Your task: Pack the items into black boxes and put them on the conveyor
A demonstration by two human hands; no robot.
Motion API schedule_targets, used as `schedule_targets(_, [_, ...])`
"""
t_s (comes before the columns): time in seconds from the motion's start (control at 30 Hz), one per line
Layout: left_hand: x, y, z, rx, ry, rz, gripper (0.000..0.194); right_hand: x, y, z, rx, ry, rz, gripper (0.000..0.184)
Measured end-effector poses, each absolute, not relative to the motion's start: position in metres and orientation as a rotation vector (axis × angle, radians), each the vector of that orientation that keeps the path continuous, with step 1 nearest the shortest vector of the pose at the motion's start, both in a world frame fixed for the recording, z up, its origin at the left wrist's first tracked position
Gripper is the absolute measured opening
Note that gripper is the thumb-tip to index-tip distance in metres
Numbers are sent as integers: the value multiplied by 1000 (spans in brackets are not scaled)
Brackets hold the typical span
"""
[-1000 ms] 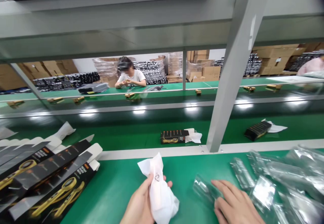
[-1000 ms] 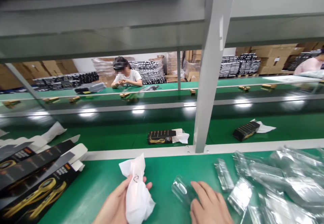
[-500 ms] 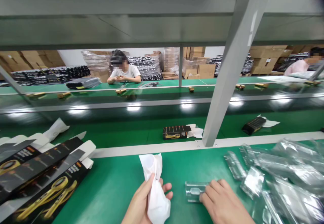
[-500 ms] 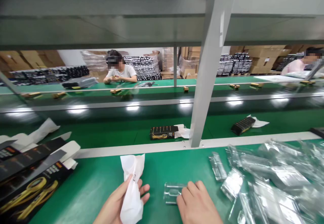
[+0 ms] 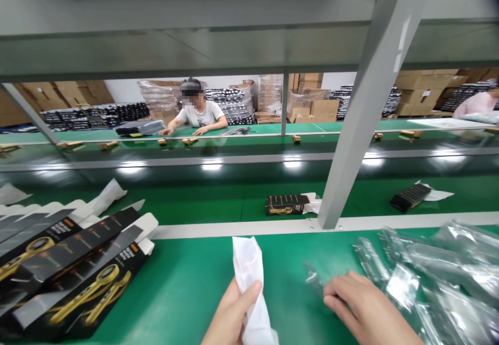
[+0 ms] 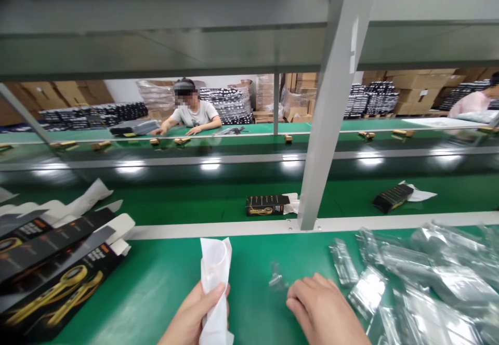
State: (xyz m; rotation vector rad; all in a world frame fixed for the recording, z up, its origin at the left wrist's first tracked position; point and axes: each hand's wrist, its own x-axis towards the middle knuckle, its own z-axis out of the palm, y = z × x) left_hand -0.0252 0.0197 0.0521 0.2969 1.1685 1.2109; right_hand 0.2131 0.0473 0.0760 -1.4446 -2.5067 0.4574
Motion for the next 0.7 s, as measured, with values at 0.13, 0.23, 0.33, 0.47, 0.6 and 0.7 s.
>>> schedule_targets(0.13, [-24, 21, 52, 362, 1217, 1268, 30, 211, 48, 73, -1414, -2456, 335, 17])
schedule_targets(0.23, [-25, 22, 52, 363, 1231, 1268, 31, 211, 48, 67, -1415, -2417, 243, 20])
schedule_targets(0.33, [-26, 23, 51, 378, 1258, 1263, 37, 213, 48, 64, -1459, -2383, 193, 15])
schedule_targets(0.47, [-25, 24, 49, 401, 1277, 1286, 54, 218, 47, 67, -1513, -2352, 188, 14])
schedule_targets(0.6, [-22, 24, 49, 401, 1304, 1299, 71, 227, 50, 77, -1538, -2307, 190, 21])
schedule_targets(0.7, [-21, 23, 50, 397, 1315, 1290, 75, 234, 52, 80, -1517, -2310, 204, 20])
